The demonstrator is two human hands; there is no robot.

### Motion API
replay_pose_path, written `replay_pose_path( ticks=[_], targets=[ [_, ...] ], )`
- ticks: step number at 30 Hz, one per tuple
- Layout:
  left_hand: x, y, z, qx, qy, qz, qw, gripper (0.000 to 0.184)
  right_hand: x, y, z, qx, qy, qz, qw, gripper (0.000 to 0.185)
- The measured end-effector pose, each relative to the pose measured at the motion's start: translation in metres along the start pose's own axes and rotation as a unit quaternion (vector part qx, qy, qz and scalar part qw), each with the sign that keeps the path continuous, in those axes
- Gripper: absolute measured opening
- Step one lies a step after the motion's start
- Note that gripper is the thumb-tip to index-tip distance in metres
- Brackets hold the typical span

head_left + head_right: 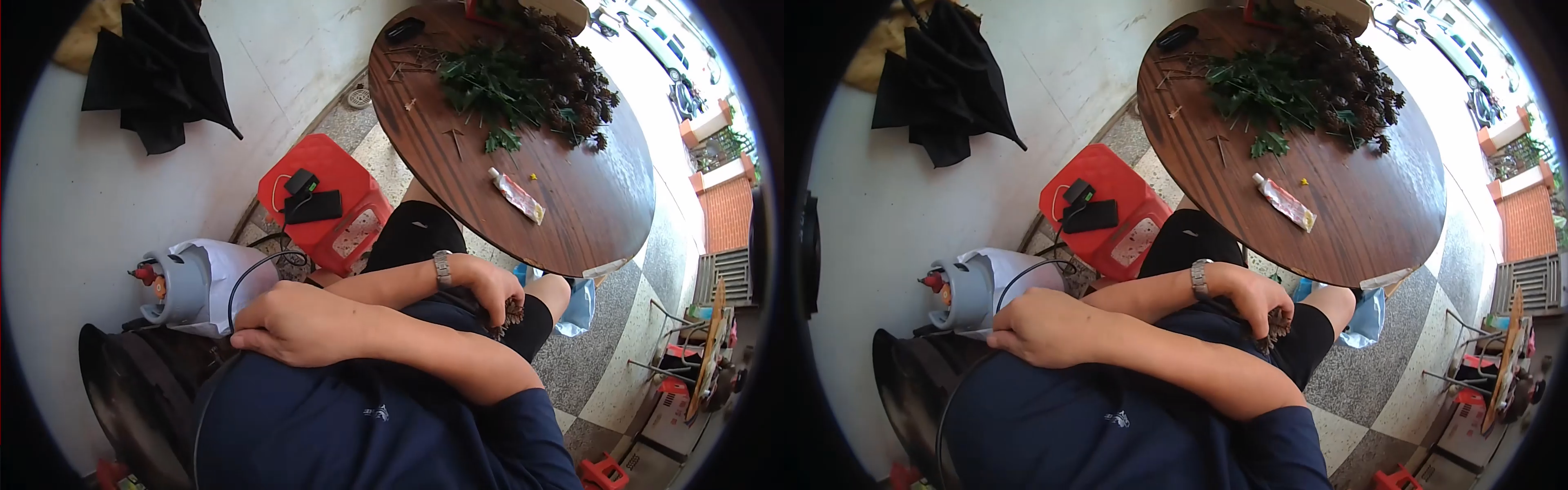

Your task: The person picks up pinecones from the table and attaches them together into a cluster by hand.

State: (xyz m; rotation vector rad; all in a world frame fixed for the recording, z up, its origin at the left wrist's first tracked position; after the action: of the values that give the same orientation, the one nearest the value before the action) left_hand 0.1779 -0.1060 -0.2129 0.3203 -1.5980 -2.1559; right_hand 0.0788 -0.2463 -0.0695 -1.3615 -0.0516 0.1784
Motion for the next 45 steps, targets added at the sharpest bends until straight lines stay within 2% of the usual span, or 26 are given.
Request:
replay_pose_path(
  ticks=[3, 6, 7, 10, 11, 12, 13, 15, 16, 21, 24, 31, 35, 39, 40, 41, 42, 44, 45],
  targets=[
    [-0.009, 0.001, 0.0, -0.017, -0.017, -0.014, 1.0, 0.063, 0.008, 0.006, 0.008, 0.012, 0.038, -0.002, 0.999, 0.027],
    [-0.014, -0.013, -0.002, 0.014, -0.013, -0.025, 0.999, 0.065, 0.013, 0.02, 0.029, 0.064, 0.121, -0.085, 0.987, 0.027],
    [-0.01, -0.016, 0.0, 0.037, -0.003, -0.02, 0.999, 0.065, 0.01, 0.032, 0.036, 0.088, 0.177, -0.127, 0.972, 0.026],
    [0.007, -0.031, -0.004, 0.118, 0.027, -0.003, 0.993, 0.063, -0.015, 0.09, 0.063, 0.093, 0.273, -0.198, 0.937, 0.027],
    [0.012, -0.036, -0.008, 0.148, 0.039, 0.002, 0.988, 0.063, -0.03, 0.118, 0.072, 0.133, 0.294, -0.217, 0.921, 0.029],
    [0.019, -0.046, -0.011, 0.171, 0.056, 0.013, 0.984, 0.061, -0.041, 0.146, 0.081, 0.157, 0.257, -0.307, 0.903, 0.04],
    [0.02, -0.061, -0.015, 0.18, 0.08, 0.03, 0.98, 0.06, -0.051, 0.167, 0.09, 0.179, 0.241, -0.328, 0.896, 0.047],
    [0.029, -0.099, -0.023, 0.163, 0.142, 0.09, 0.972, 0.056, -0.071, 0.231, 0.1, 0.199, 0.274, -0.345, 0.875, 0.054],
    [0.032, -0.117, -0.027, 0.146, 0.178, 0.129, 0.965, 0.055, -0.082, 0.259, 0.111, 0.202, 0.27, -0.395, 0.855, 0.057],
    [0.031, -0.169, -0.048, 0.101, 0.316, 0.288, 0.898, 0.048, -0.097, 0.346, 0.135, 0.206, 0.337, -0.451, 0.8, 0.077],
    [0.027, -0.175, -0.05, 0.094, 0.365, 0.352, 0.857, 0.044, -0.1, 0.394, 0.139, 0.191, 0.323, -0.413, 0.83, 0.083],
    [0.008, -0.189, -0.052, 0.085, 0.427, 0.513, 0.74, 0.036, -0.107, 0.399, 0.141, 0.211, 0.303, -0.378, 0.849, 0.095],
    [-0.011, -0.196, -0.06, 0.08, 0.446, 0.616, 0.645, 0.032, -0.126, 0.392, 0.138, 0.222, 0.283, -0.376, 0.854, 0.097],
    [-0.03, -0.227, -0.08, 0.044, 0.421, 0.717, 0.554, 0.03, -0.138, 0.388, 0.13, 0.246, 0.274, -0.363, 0.856, 0.097],
    [-0.032, -0.239, -0.087, 0.035, 0.403, 0.736, 0.543, 0.03, -0.139, 0.384, 0.125, 0.243, 0.272, -0.363, 0.857, 0.097],
    [-0.02, -0.239, -0.082, 0.051, 0.34, 0.747, 0.568, 0.03, -0.142, 0.38, 0.122, 0.242, 0.271, -0.36, 0.859, 0.098],
    [-0.013, -0.234, -0.078, 0.073, 0.439, 0.707, 0.55, 0.03, -0.143, 0.376, 0.122, 0.242, 0.27, -0.357, 0.861, 0.098],
    [0.026, -0.165, -0.042, 0.114, 0.62, 0.602, 0.49, 0.03, -0.146, 0.367, 0.123, 0.236, 0.256, -0.366, 0.863, 0.098],
    [0.041, -0.126, -0.015, 0.092, 0.611, 0.619, 0.484, 0.03, -0.149, 0.364, 0.125, 0.233, 0.248, -0.368, 0.865, 0.098]
  ],
)
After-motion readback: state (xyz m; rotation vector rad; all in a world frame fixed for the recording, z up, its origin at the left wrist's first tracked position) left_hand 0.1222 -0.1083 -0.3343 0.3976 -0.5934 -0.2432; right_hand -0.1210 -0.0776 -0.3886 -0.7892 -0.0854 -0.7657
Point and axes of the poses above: each hand's wrist, its own x-axis away from the middle knuckle, its own z-axis out of the back of the hand, y = z × x, the point moved 1 cm from there along -x, towards the middle knuckle, and after that the axes turned 9 degrees about -z, right-handed, at the moved point
